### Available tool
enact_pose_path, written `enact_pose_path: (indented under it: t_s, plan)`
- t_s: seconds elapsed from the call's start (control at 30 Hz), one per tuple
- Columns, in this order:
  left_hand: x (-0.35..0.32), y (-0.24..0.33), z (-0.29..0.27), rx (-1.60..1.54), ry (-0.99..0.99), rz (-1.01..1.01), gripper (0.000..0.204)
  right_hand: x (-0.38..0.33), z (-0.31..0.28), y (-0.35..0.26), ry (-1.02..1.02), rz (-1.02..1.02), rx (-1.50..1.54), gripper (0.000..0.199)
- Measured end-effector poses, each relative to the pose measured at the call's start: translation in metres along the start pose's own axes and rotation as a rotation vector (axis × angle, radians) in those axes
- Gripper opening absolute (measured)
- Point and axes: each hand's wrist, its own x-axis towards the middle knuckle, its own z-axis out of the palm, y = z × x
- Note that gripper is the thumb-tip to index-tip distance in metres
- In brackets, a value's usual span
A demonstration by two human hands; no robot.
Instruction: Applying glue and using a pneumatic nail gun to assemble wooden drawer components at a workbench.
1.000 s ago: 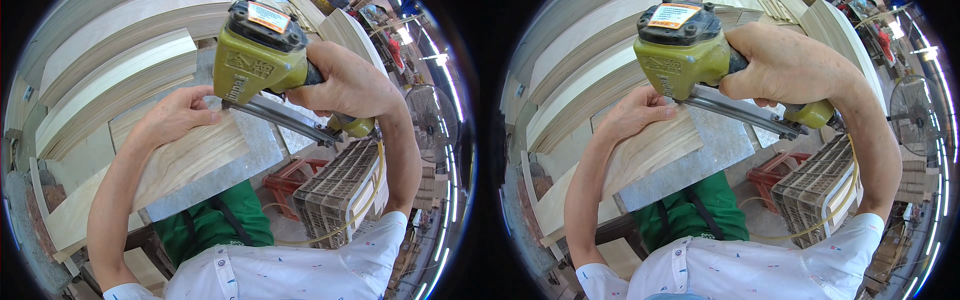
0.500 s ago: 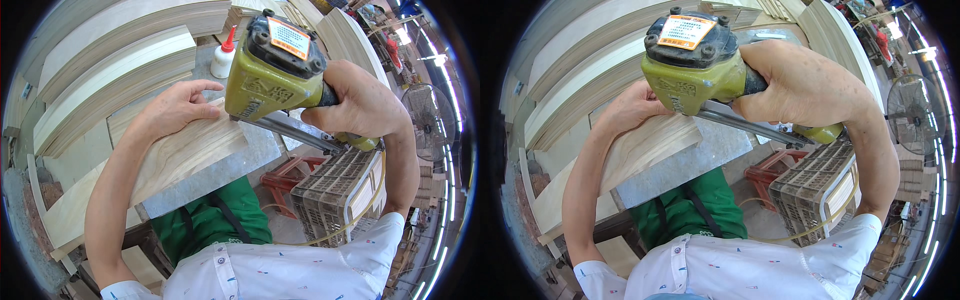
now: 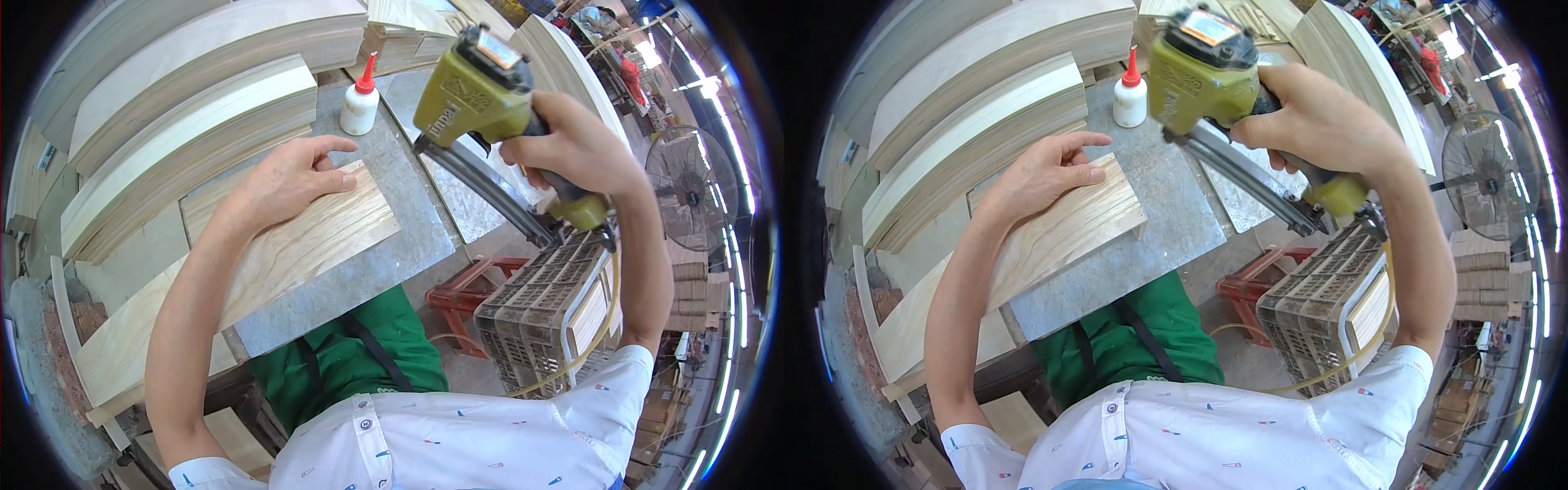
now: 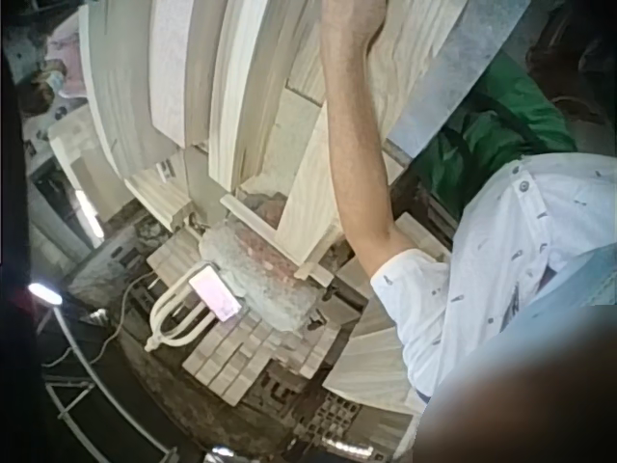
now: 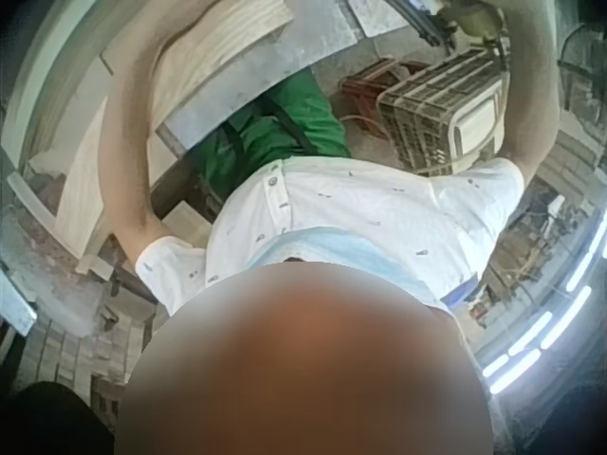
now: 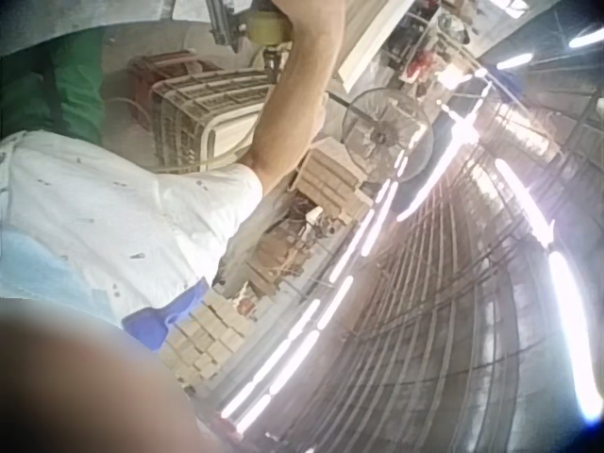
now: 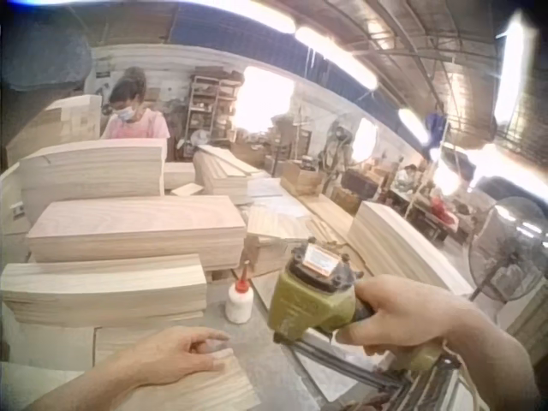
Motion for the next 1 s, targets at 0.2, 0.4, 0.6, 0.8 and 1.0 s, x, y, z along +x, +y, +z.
enact_pose_path:
  t_s: [0.2,0.4,0.6,0.8,1.0]
  plan:
    - [-0.079,0.0,0.011,0.659,0.374,0.282,0.056,0.05,0.046,0.091,0.253,0.04,-0.412,0.027]
    - [-0.185,-0.026,0.023,0.776,0.516,0.25,0.052,0.08,0.098,0.183,0.368,0.077,-0.632,0.024]
    - [-0.216,-0.072,0.019,1.172,0.789,0.276,0.042,0.09,0.147,0.197,0.4,0.022,-0.601,0.045]
    - [-0.177,-0.043,-0.025,0.964,0.705,0.23,0.042,0.075,0.173,0.166,0.379,0.145,-0.527,0.059]
    - [-0.138,-0.039,-0.029,0.499,0.309,0.111,0.046,0.018,0.161,0.14,0.341,-0.302,0.047,0.061]
